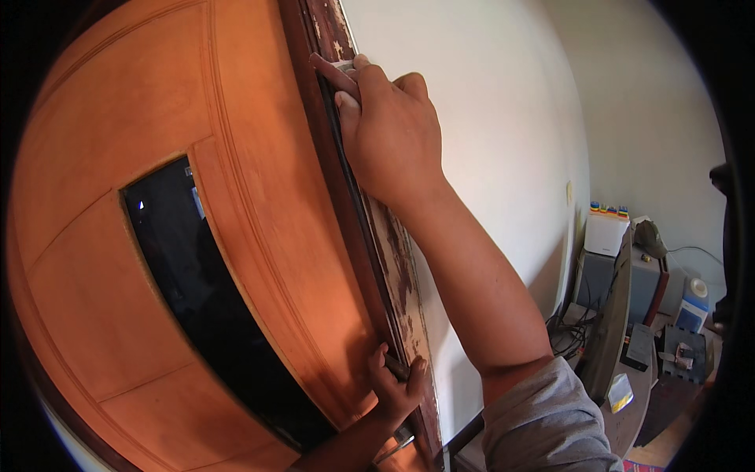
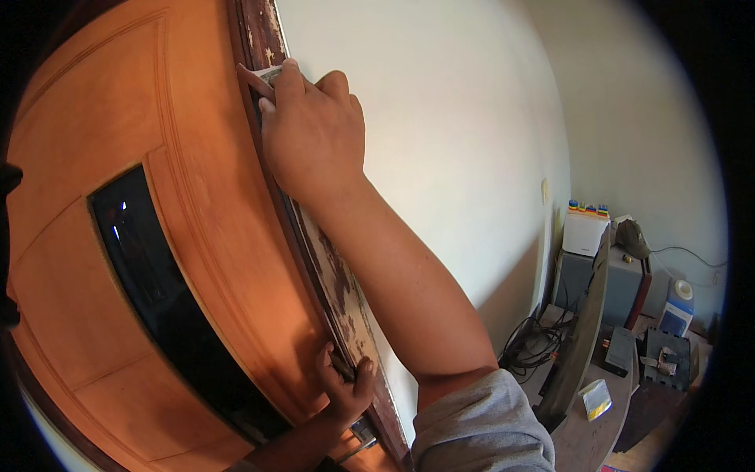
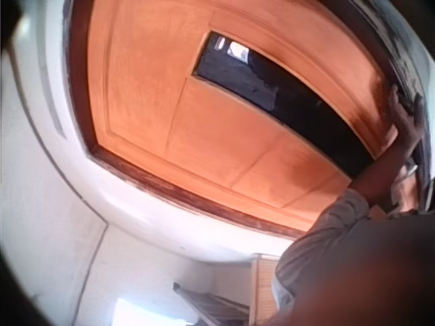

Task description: The person sands the vertical edge of a wooden door frame using a sanding block. They repeatedly rub the block along the frame and occasionally wipe the surface with their hand to check the finish.

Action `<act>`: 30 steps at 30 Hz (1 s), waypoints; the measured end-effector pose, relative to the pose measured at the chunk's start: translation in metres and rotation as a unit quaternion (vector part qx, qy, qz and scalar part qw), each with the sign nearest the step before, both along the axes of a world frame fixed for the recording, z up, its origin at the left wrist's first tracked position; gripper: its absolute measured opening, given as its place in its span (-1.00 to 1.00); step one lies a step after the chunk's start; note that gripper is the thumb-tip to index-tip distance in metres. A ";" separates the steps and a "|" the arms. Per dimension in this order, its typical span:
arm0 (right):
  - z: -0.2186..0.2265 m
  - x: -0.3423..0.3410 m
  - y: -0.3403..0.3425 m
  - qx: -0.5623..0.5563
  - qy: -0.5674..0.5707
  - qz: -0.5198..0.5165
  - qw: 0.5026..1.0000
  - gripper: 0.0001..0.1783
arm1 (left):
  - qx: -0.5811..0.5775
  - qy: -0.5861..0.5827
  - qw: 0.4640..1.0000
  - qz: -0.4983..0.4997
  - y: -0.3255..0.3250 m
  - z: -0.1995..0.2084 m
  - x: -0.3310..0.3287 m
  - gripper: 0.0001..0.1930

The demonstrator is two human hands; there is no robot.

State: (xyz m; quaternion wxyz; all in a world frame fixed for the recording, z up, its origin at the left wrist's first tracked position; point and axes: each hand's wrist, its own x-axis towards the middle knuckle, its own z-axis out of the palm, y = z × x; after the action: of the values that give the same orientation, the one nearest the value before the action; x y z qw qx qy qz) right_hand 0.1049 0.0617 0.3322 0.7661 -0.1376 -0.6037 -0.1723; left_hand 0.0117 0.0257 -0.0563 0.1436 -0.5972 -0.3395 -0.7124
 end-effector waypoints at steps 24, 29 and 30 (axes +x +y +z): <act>-0.167 0.029 -0.043 -0.016 -0.091 0.012 0.996 -0.29 | 0.023 0.086 0.987 0.137 -0.011 0.022 0.006 -0.18; -0.106 0.016 -0.027 0.036 -0.056 -0.050 0.997 -0.35 | 0.021 0.064 0.990 0.121 -0.007 0.018 0.005 -0.19; -0.073 0.010 -0.018 0.032 -0.050 -0.056 0.997 -0.34 | 0.015 0.056 0.992 0.109 -0.007 0.015 0.005 -0.20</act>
State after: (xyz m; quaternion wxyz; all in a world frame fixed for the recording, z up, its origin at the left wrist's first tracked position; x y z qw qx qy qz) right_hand 0.1145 0.0440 0.2592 0.7279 -0.1376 -0.6271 -0.2409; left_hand 0.0168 0.0189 -0.0410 0.2480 -0.5934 -0.3827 -0.6632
